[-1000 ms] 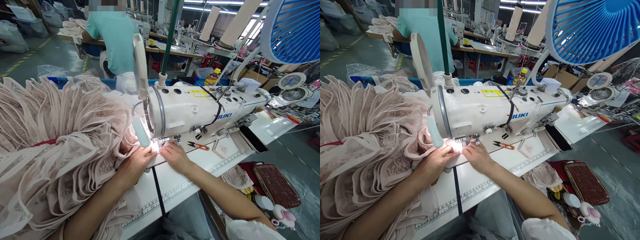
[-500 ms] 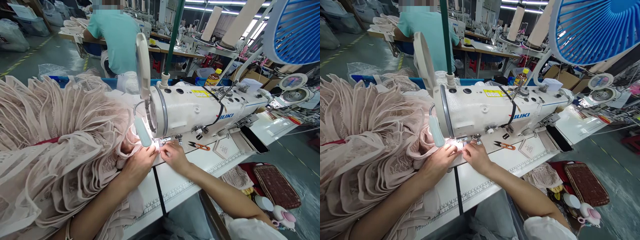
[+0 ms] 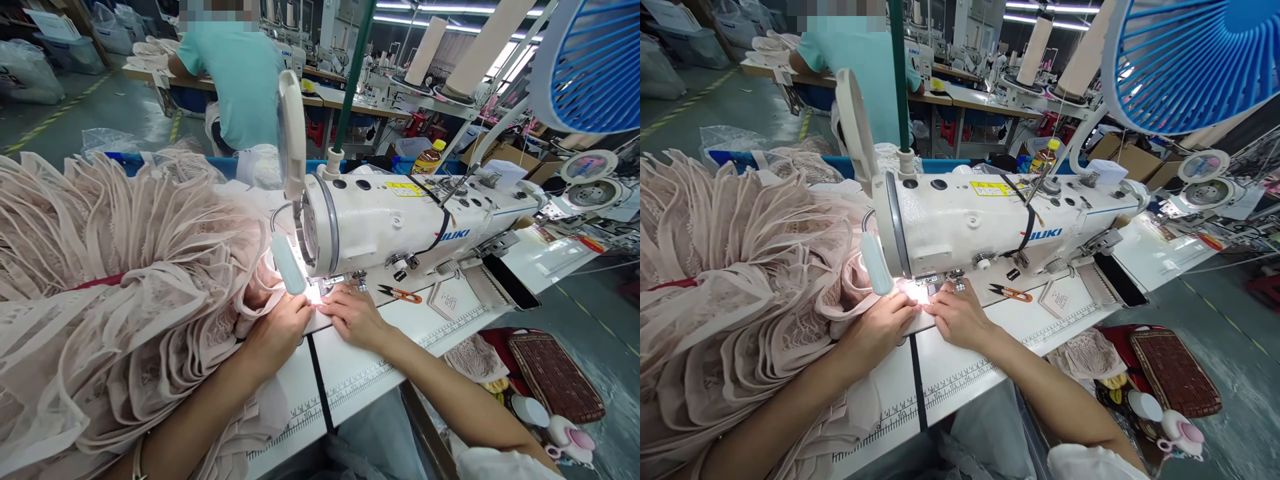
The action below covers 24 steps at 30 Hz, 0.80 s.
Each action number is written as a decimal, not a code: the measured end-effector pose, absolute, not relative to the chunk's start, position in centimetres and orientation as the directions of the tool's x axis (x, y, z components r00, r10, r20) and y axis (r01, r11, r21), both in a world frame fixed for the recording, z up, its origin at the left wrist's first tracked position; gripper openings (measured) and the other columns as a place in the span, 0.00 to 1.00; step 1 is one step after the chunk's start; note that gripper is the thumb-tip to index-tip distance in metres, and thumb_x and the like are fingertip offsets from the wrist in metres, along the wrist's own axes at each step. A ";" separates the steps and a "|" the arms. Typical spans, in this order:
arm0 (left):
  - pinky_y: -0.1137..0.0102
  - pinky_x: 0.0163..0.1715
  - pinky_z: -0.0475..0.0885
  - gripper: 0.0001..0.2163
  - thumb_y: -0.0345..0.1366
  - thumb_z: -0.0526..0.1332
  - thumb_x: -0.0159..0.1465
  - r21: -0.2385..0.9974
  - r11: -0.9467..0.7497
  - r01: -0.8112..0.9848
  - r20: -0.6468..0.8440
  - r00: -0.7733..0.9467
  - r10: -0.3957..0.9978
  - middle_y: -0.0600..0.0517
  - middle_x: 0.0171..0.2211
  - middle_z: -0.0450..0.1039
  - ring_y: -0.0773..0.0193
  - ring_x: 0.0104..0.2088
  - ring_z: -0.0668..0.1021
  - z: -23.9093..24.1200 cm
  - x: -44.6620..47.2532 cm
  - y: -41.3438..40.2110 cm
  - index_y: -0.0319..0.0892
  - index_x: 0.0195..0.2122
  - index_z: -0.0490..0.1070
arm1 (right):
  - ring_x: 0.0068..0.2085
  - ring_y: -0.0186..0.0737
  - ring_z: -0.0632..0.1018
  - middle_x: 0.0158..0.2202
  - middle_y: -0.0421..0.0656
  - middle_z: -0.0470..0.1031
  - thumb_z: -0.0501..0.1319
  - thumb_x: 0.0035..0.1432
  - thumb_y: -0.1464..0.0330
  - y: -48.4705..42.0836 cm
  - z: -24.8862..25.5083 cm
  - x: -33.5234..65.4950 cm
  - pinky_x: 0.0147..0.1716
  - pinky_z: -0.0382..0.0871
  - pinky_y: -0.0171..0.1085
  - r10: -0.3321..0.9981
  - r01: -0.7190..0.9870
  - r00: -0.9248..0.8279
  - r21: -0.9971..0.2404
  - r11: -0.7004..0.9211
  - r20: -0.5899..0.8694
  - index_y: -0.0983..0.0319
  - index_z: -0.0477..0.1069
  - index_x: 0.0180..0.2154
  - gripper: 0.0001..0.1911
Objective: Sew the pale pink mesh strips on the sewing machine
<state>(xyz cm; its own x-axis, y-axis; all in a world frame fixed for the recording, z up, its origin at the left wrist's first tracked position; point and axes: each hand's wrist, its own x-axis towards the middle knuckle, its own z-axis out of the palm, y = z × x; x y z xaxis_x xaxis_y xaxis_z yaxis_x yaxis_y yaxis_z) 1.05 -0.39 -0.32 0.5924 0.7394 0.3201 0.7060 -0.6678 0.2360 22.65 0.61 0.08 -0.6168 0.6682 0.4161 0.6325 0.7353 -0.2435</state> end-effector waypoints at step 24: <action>0.56 0.54 0.70 0.20 0.21 0.50 0.63 0.249 -0.602 0.759 0.248 0.551 0.797 0.40 0.58 0.69 0.51 0.56 0.74 -1.0 0.7 0.2 0.41 0.55 0.65 | 0.50 0.44 0.76 0.49 0.45 0.78 0.53 0.57 0.82 1.4 -0.4 22.1 0.53 0.64 0.45 0.670 0.666 -0.632 -0.169 0.727 0.389 0.58 0.74 0.44 0.19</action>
